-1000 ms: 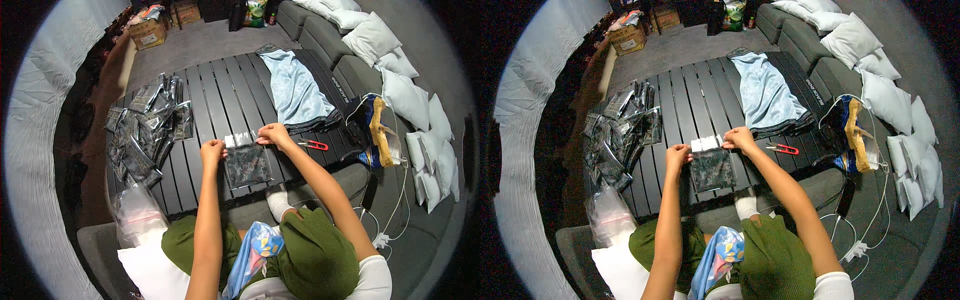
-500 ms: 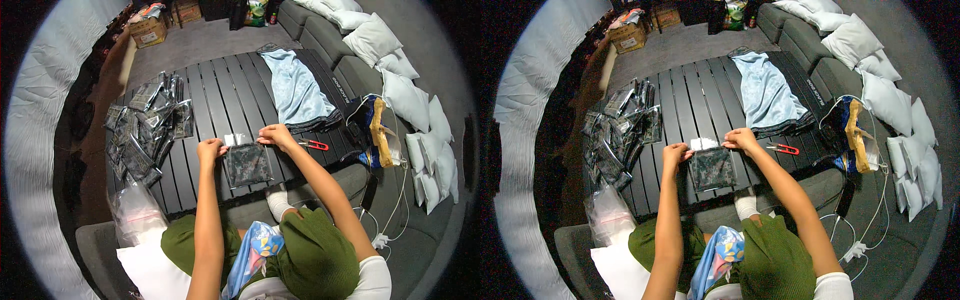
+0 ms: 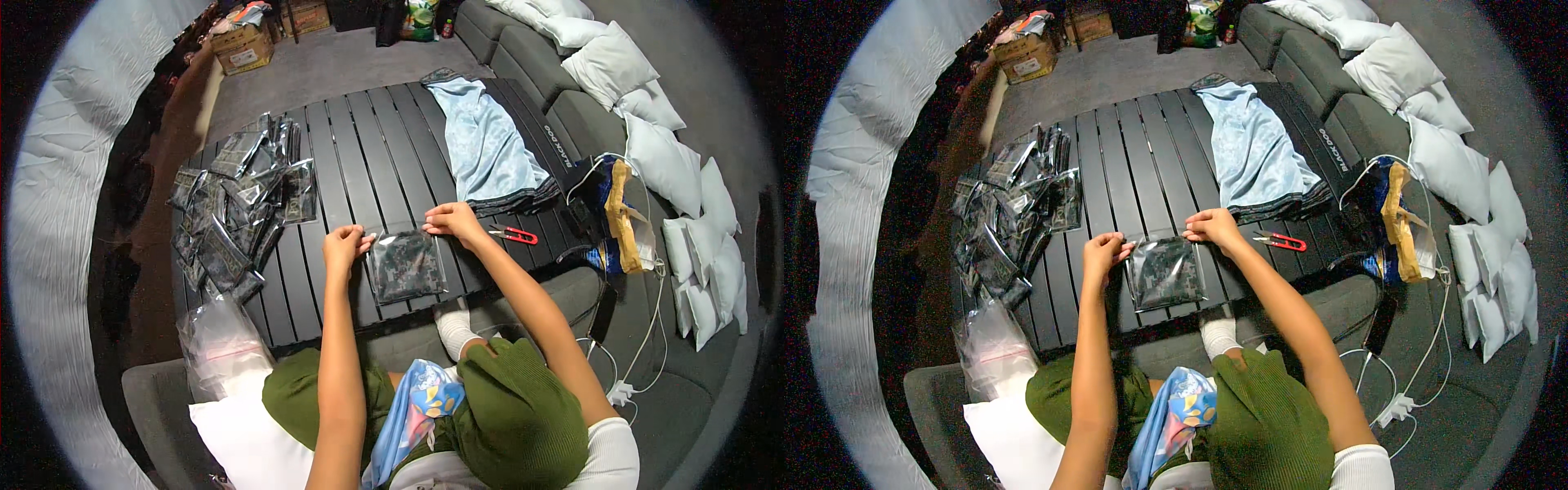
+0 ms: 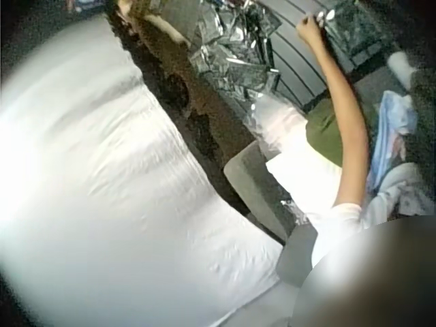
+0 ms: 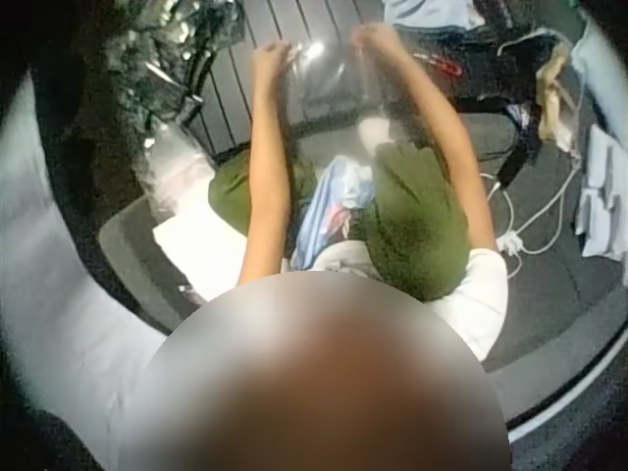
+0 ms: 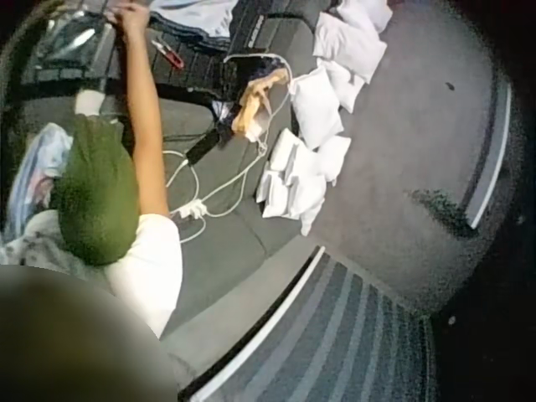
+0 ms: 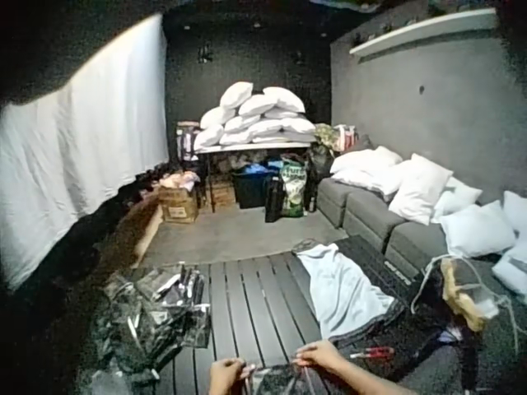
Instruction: Unfolding fabric items from packaging, inspecting labels, and using a utility knife to trim loose threads.
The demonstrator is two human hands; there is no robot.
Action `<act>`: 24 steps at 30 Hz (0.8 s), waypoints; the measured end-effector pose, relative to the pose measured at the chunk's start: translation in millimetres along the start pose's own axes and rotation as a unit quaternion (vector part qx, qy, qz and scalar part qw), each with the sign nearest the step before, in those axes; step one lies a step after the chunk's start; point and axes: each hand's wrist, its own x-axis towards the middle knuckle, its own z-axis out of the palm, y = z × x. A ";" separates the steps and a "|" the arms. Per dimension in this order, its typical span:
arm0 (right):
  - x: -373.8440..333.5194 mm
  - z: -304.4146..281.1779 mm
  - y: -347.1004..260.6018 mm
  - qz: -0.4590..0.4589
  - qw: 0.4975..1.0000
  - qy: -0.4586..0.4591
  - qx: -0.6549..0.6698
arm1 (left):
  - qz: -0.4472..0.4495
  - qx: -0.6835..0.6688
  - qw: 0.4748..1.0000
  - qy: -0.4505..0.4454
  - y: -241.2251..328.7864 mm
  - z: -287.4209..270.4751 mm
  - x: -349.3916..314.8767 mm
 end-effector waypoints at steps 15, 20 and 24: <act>-9.6 -8.0 3.8 -0.028 0.998 -0.060 0.019 | 0.057 0.043 0.993 -0.091 -4.1 -17.6 -3.7; -13.2 -9.9 4.2 -0.054 0.995 -0.079 -0.004 | 0.115 0.096 0.984 -0.093 -6.3 -17.9 -4.1; -14.3 -13.1 7.8 -0.105 0.990 -0.085 -0.038 | 0.161 0.130 0.971 -0.119 -5.7 -18.1 -3.8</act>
